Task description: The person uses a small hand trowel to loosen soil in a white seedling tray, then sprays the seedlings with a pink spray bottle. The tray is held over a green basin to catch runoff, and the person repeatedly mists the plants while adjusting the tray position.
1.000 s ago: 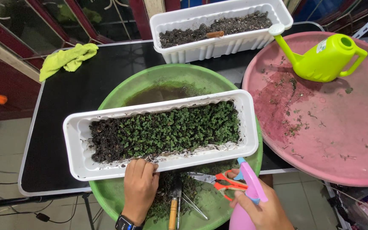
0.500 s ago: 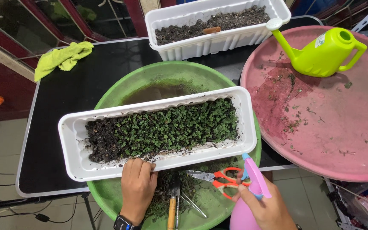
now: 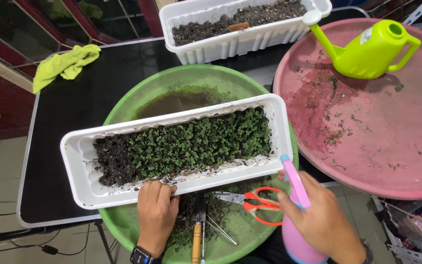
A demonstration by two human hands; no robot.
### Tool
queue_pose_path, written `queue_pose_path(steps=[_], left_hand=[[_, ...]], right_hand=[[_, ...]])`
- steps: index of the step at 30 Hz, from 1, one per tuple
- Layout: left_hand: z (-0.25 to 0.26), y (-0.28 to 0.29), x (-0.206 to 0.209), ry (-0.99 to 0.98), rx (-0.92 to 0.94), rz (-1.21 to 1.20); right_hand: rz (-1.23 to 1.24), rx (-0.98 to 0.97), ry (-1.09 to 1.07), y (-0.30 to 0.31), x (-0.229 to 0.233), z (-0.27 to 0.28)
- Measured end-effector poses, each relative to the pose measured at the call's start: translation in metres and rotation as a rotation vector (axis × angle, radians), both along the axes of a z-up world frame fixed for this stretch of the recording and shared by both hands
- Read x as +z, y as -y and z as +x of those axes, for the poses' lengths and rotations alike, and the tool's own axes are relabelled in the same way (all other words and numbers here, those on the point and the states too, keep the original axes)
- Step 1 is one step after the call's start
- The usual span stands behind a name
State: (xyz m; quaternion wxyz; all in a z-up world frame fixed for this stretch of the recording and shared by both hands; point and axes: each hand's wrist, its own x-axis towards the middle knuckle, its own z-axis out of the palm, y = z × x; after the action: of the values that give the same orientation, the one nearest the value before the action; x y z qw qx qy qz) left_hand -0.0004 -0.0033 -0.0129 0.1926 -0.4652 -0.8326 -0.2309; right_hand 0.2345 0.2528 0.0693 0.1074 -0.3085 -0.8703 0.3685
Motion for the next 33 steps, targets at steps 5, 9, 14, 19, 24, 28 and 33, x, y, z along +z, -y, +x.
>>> queue_pose_path(steps=[5,9,14,19,24,28,33], left_hand=[[0.000,0.001,-0.002,-0.014,-0.004,0.003],[-0.001,0.004,-0.007,-0.006,0.012,-0.016],[-0.004,0.010,-0.025,0.002,0.031,-0.060],[-0.003,0.008,-0.019,-0.006,0.018,-0.042],[-0.001,0.006,-0.009,0.011,0.011,-0.037],[-0.002,0.008,-0.017,0.002,0.021,-0.051],[-0.003,0.008,-0.018,-0.017,0.012,-0.035]], right_hand=[[0.087,0.017,0.093,-0.018,0.017,-0.016],[0.060,-0.005,0.192,-0.025,0.020,-0.025],[0.011,-0.033,0.242,-0.027,0.023,-0.033],[0.100,0.083,0.178,-0.037,0.029,-0.038],[0.173,0.085,0.430,-0.047,0.045,-0.055],[0.255,0.148,0.416,-0.064,0.045,-0.057],[0.180,0.155,0.603,-0.072,0.051,-0.058]])
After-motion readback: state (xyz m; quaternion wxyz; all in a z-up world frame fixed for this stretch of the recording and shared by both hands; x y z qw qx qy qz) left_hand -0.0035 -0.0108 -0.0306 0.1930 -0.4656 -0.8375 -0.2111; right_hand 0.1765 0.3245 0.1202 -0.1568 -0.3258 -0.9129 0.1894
